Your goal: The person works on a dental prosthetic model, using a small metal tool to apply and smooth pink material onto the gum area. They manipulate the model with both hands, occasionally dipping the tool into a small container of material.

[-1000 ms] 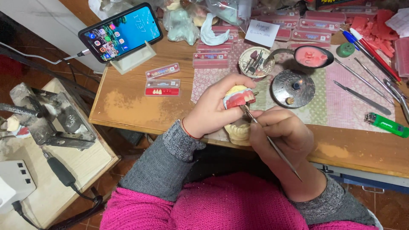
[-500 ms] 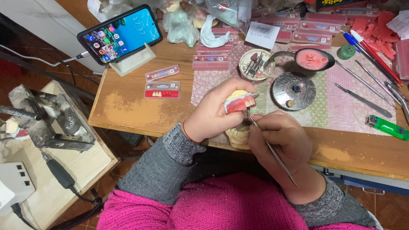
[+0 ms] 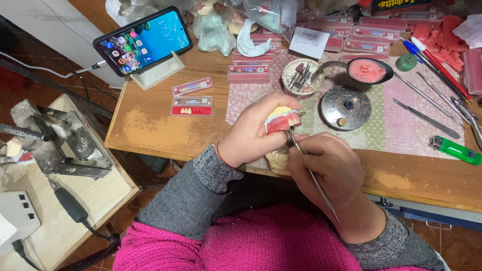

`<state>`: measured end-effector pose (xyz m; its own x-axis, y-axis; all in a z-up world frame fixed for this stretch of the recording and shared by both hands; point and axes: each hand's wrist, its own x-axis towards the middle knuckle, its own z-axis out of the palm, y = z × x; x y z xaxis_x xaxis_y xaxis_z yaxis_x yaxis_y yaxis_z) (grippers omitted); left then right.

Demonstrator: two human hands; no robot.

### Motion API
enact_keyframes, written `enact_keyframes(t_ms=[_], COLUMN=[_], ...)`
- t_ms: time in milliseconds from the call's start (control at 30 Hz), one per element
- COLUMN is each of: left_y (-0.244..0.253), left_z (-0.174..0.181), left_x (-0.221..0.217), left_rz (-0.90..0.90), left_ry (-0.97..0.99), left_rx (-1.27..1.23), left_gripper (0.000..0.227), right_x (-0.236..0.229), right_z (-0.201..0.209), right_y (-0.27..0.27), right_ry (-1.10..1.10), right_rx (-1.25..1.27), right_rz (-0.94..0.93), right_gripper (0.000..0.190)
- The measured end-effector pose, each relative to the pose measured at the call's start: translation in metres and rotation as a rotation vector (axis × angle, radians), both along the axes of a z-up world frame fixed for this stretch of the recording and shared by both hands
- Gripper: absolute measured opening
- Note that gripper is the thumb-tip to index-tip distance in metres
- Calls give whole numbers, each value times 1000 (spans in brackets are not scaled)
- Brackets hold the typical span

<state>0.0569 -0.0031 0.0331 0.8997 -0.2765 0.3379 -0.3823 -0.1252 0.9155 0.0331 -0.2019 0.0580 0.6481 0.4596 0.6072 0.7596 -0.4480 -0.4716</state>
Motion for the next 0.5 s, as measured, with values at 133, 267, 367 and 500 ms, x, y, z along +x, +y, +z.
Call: enact_keyframes(t_ms=[133, 267, 367, 500], left_y=[0, 0, -1, -1], left_z=[1, 2, 2, 3], left_x=[-1, -1, -1, -1], left_rz=[-13, 20, 19, 23], left_ry=[27, -18, -23, -50], left_rx=[-25, 35, 44, 48], left_gripper=[46, 46, 46, 46], right_x=[-1, -1, -2, 0], right_z=[3, 8, 18, 30], right_y=[2, 2, 1, 0], right_ry=[-58, -58, -34, -8], right_rx=[143, 144, 124, 93], right_rz=[65, 83, 77, 62], right_gripper=[26, 31, 32, 32])
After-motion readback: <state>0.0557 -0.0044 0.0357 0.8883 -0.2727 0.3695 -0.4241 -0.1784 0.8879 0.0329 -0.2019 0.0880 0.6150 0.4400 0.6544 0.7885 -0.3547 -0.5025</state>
